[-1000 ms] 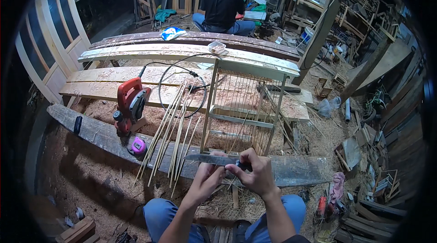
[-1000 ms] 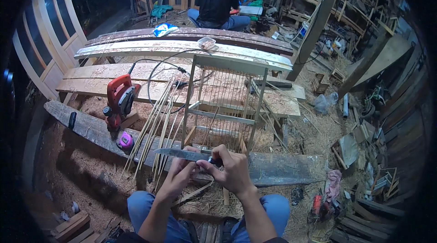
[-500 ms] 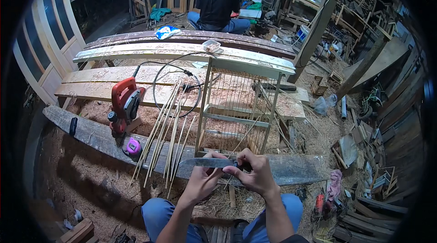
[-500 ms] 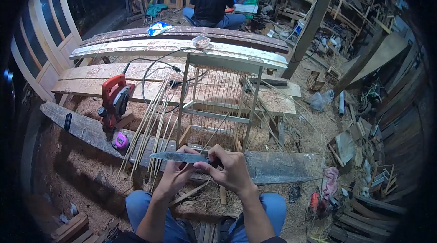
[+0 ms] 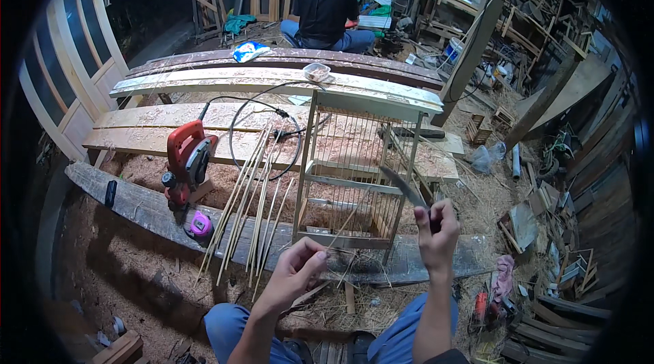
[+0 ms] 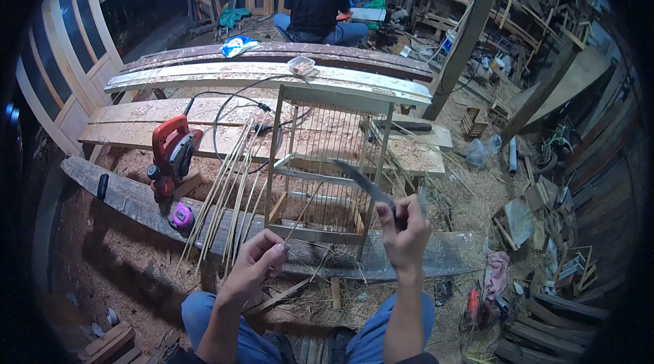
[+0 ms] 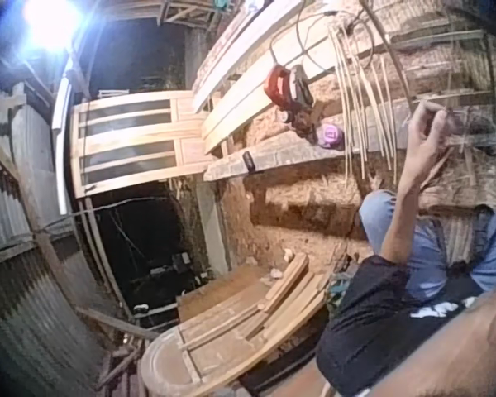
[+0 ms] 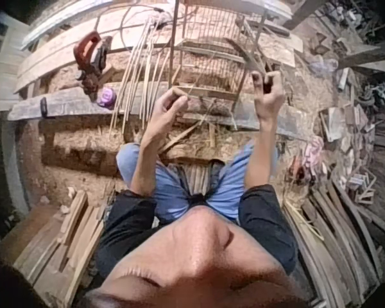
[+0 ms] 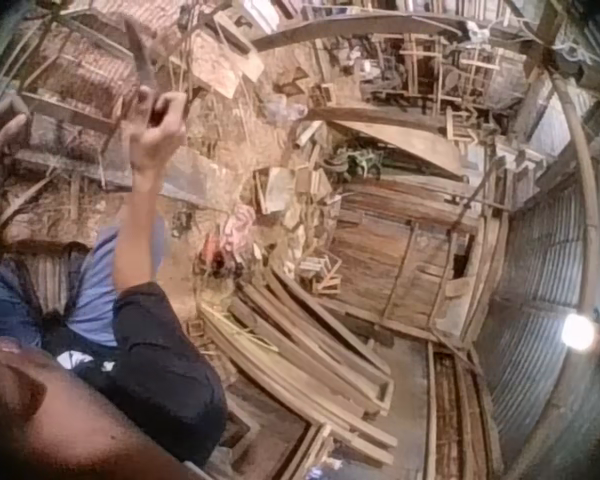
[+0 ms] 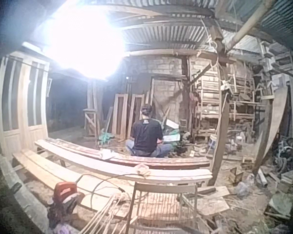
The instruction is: The person assembles a small wooden cage by hand, inserting thin bamboo rods into a frame and using a knife to shave and trim the wooden components.
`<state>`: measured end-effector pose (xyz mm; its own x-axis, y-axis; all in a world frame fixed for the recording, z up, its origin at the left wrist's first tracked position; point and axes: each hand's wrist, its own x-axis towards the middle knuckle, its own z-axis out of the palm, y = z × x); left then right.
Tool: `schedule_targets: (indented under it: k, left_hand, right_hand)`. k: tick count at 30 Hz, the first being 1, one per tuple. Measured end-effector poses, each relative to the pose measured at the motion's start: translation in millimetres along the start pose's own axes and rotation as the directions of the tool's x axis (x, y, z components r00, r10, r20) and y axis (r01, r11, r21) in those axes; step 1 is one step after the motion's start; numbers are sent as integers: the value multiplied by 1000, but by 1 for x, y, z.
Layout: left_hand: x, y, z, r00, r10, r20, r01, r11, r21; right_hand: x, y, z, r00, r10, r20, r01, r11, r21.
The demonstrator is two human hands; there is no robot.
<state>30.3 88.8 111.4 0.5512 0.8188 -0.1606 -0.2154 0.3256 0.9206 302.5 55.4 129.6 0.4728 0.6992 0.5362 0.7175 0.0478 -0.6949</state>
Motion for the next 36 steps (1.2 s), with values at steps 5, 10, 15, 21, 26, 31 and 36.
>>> schedule_targets:
  k: [5,10,15,21,26,31,36]
  left_hand:
    - [13,-1,10,996,-78,-35,72,984,-162]
    - [11,-9,11,991,-108,-76,90,974,-209]
    - [6,-16,5,999,-25,33,31,982,-184]
    - [9,-13,12,994,-23,108,40,987,-158]
    - [8,-14,12,984,-148,100,169,954,-247]
    - [8,-13,12,976,-159,151,198,935,-294]
    - [9,-12,17,985,-123,120,149,961,-232]
  right_hand:
    - [-20,-21,16,984,-31,173,34,999,-14]
    - [-34,-38,38,878,-254,407,220,967,130]
    - [-36,-47,43,822,-319,473,250,947,204]
    - [-35,-43,40,812,-318,489,210,941,265]
    - [-33,-44,36,807,-324,494,176,930,323]
    - [-31,-45,35,800,-304,517,145,934,326]
    - [-29,-43,33,804,-338,490,193,927,323]
